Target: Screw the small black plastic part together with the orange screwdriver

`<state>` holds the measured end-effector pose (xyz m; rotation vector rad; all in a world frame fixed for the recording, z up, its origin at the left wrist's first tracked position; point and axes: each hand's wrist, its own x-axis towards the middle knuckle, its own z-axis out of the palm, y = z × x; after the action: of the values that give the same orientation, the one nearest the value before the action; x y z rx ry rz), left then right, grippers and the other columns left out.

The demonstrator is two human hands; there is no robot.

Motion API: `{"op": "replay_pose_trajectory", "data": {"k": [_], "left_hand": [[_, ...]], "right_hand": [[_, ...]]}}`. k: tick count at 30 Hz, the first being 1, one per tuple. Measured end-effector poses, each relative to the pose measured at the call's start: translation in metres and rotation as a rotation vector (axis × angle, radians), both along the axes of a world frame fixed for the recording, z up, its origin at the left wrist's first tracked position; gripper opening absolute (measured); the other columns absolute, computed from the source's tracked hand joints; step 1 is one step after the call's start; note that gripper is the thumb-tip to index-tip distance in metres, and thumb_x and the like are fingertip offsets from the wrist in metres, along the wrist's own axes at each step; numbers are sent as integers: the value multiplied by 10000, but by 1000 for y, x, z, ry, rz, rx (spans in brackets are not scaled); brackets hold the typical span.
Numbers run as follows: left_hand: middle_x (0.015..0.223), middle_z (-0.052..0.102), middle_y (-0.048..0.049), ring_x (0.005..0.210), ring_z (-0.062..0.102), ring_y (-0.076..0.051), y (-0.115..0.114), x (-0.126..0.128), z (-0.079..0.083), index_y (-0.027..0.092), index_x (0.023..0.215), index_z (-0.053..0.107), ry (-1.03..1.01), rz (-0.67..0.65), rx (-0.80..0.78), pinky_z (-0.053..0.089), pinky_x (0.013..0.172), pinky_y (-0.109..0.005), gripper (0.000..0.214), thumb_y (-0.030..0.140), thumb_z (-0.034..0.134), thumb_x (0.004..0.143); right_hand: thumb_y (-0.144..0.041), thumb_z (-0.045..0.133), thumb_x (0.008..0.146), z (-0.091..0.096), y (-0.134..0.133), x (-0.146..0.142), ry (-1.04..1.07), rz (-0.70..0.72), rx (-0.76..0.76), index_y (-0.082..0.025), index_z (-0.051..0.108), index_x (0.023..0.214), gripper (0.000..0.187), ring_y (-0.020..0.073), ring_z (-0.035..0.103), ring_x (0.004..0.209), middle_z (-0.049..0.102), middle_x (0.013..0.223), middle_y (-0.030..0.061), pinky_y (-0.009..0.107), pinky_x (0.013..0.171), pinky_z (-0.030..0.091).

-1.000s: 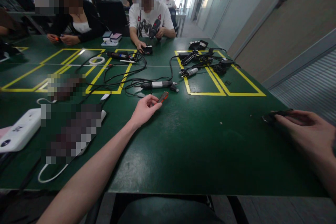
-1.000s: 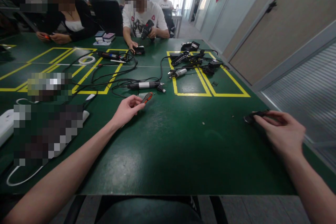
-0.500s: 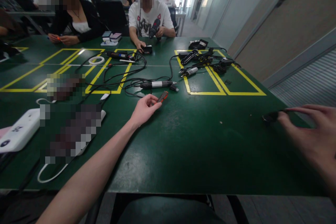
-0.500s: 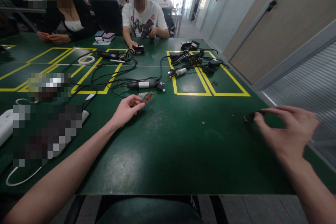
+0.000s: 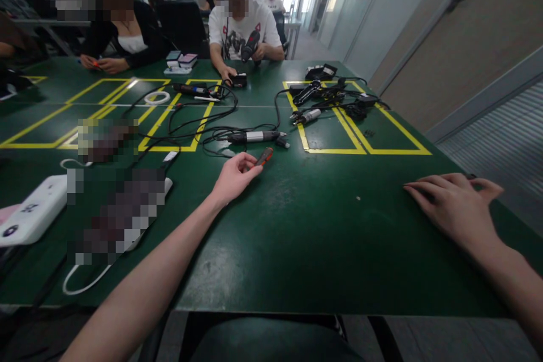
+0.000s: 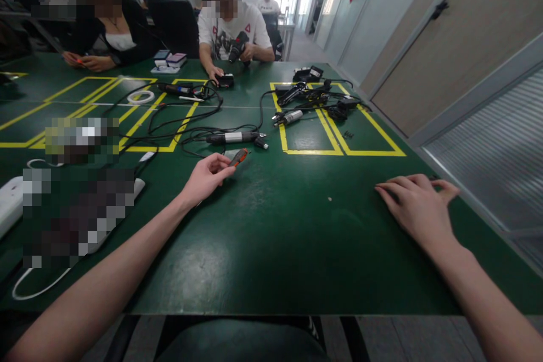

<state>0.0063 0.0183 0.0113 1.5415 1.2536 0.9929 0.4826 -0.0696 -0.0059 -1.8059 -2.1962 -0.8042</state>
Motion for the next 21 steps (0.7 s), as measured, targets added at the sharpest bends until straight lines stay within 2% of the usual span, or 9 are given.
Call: {"op": "replay_pose_trajectory", "data": {"k": [6,21], "left_hand": [[689,620,18,581,486,-121,-1,0,2,192,886,646,0,-3,0,371,542,-248,245,388,735,769],[661,611,27,553,468,-113,-1,1,2,191,882,642,2,0,-9,355,539,-247,243,387,732,770]], "right_hand": [[-424,396,961,0,0,-5,99,-20,2,-214,789,838,462,346,635,871,802,869,153,489,835,318],[-487,386,890,18,8,-10,40,-3,-176,-219,720,770,444,331,650,820,793,817,161,506,829,370]]}}
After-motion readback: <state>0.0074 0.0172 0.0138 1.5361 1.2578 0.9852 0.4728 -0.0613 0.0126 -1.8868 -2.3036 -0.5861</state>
